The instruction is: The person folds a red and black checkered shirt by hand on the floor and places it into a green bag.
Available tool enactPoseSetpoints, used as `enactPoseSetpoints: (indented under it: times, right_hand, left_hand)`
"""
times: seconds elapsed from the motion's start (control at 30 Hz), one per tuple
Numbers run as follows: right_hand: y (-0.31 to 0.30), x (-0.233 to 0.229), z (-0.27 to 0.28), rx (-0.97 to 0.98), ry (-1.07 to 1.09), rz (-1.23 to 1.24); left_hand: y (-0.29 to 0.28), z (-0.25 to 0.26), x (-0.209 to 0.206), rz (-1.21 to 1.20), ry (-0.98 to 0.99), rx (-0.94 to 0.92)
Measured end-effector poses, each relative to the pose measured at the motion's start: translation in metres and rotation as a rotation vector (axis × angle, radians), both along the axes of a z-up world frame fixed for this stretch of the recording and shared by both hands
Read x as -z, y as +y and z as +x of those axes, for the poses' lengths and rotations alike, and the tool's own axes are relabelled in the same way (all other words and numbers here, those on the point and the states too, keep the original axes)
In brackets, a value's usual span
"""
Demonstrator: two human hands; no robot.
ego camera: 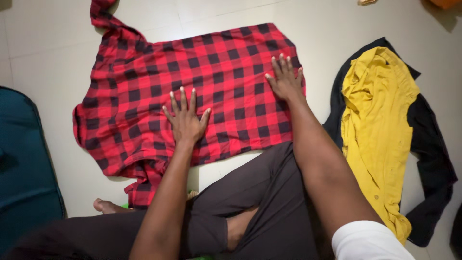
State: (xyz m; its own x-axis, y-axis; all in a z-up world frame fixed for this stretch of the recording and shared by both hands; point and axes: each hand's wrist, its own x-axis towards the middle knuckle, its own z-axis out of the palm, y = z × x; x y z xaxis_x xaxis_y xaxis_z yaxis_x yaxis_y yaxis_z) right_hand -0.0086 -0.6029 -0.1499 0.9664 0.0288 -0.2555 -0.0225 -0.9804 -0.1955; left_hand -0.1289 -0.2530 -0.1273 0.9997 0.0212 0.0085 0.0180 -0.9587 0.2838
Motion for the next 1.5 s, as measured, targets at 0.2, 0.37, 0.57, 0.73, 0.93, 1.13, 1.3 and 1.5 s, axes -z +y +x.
enactPoseSetpoints:
  times: [0.2,0.37,0.57,0.73,0.93,1.13,1.3,1.5]
  right_hand:
    - [0.01,0.002,0.016,0.005,-0.213,-0.015]
    - [0.011,0.002,0.033,-0.017,-0.252,-0.023]
    - [0.023,0.005,0.026,0.033,-0.389,-0.095]
    - [0.086,-0.02,-0.026,-0.286,-0.189,-0.003]
    - [0.104,-0.043,-0.089,-0.421,0.194,-0.096]
    - [0.078,-0.003,-0.11,-0.429,-0.039,0.114]
    - [0.112,-0.021,-0.157,-0.483,0.186,-0.032]
    - [0.129,-0.058,-0.166,-0.472,0.137,-0.127]
  left_hand:
    - [0.005,0.03,-0.006,-0.013,0.024,-0.008]
    - [0.006,0.041,0.002,-0.037,-0.014,-0.03]
    - [-0.001,0.039,0.005,0.013,-0.024,-0.09]
    - [0.0,0.009,-0.021,-0.095,0.205,0.021]
    - [0.125,-0.046,-0.045,-0.051,0.042,-0.17]
    - [0.2,-0.08,-0.009,-0.318,0.309,-0.961]
    - [0.18,-0.067,0.063,-1.153,0.189,-0.963]
    - [0.185,-0.092,-0.006,-1.253,0.029,-0.662]
